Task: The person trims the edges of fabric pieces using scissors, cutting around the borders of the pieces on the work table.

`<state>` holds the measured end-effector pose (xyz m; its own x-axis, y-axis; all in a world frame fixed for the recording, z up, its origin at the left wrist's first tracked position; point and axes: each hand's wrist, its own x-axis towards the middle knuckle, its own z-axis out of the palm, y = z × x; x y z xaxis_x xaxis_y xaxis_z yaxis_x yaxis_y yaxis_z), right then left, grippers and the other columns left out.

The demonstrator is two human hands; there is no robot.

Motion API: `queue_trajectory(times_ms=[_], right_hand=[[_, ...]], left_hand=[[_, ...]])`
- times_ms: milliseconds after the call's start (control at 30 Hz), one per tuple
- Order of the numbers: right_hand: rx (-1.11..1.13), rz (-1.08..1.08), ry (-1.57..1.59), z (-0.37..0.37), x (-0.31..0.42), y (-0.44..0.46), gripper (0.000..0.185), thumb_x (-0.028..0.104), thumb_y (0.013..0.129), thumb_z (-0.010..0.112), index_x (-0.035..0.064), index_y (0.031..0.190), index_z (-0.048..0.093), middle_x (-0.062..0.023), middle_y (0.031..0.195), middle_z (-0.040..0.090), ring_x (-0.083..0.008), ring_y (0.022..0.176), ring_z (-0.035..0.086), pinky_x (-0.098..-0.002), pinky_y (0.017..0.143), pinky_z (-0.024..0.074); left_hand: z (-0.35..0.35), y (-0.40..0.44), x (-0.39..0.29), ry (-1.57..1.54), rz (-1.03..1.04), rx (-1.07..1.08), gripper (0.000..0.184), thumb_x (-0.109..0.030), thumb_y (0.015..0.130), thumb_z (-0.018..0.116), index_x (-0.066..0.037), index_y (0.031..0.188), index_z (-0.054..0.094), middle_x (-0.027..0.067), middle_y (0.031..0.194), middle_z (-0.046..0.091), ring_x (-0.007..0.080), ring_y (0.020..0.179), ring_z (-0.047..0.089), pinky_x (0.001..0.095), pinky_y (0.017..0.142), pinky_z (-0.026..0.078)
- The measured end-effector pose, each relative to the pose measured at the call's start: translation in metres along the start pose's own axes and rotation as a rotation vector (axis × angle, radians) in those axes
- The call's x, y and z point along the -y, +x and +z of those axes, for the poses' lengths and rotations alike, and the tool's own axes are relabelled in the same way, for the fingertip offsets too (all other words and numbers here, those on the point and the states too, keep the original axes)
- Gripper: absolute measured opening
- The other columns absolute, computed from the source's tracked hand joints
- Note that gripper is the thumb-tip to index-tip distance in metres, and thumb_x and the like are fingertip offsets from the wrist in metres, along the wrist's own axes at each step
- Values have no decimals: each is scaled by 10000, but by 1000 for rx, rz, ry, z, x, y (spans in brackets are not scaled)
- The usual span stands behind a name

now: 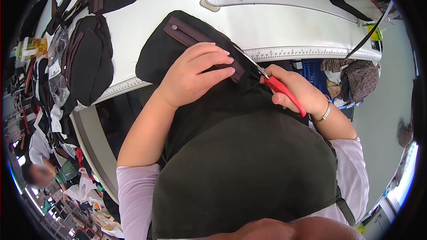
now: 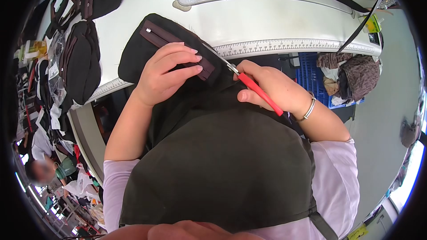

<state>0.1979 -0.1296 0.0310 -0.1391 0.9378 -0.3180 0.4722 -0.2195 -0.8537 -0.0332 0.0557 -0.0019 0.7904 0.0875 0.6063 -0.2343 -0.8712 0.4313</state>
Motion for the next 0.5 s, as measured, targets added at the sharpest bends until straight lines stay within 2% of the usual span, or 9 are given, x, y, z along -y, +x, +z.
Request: queue_trajectory(times_ms=[100, 367, 433, 500], right_hand=[[-27, -11, 40, 3, -2, -2, 943, 881, 820, 484, 24, 1209, 522, -88, 826, 579, -260, 744, 584, -356, 708, 477], [117, 14, 99, -7, -4, -10, 986, 905, 807, 450, 18, 1233, 507, -28, 808, 568, -183, 717, 568, -305, 685, 463], [102, 2, 88, -5, -4, -6, 980, 897, 815, 455, 14, 1237, 503, -32, 808, 568, -186, 718, 568, -307, 687, 463], [84, -10, 76, -1, -3, 0, 973, 890, 823, 459, 11, 1240, 499, -36, 809, 568, -188, 720, 567, -309, 688, 463]], left_hand=[[-1, 0, 0, 1, 2, 2, 306, 19, 702, 732, -74, 993, 754, 68, 1100, 704, 289, 1042, 664, 442, 943, 549], [-2, 0, 1, -16, -13, -1, 283, 12, 725, 729, -81, 992, 750, 66, 1109, 707, 285, 1051, 667, 439, 962, 545], [-1, 1, 1, -29, 7, -14, 282, -6, 697, 741, -73, 971, 733, 59, 1076, 690, 293, 1045, 650, 412, 897, 563], [-2, 2, 1, -29, 12, -10, 284, -7, 696, 742, -74, 972, 733, 58, 1074, 690, 293, 1045, 651, 410, 897, 564]])
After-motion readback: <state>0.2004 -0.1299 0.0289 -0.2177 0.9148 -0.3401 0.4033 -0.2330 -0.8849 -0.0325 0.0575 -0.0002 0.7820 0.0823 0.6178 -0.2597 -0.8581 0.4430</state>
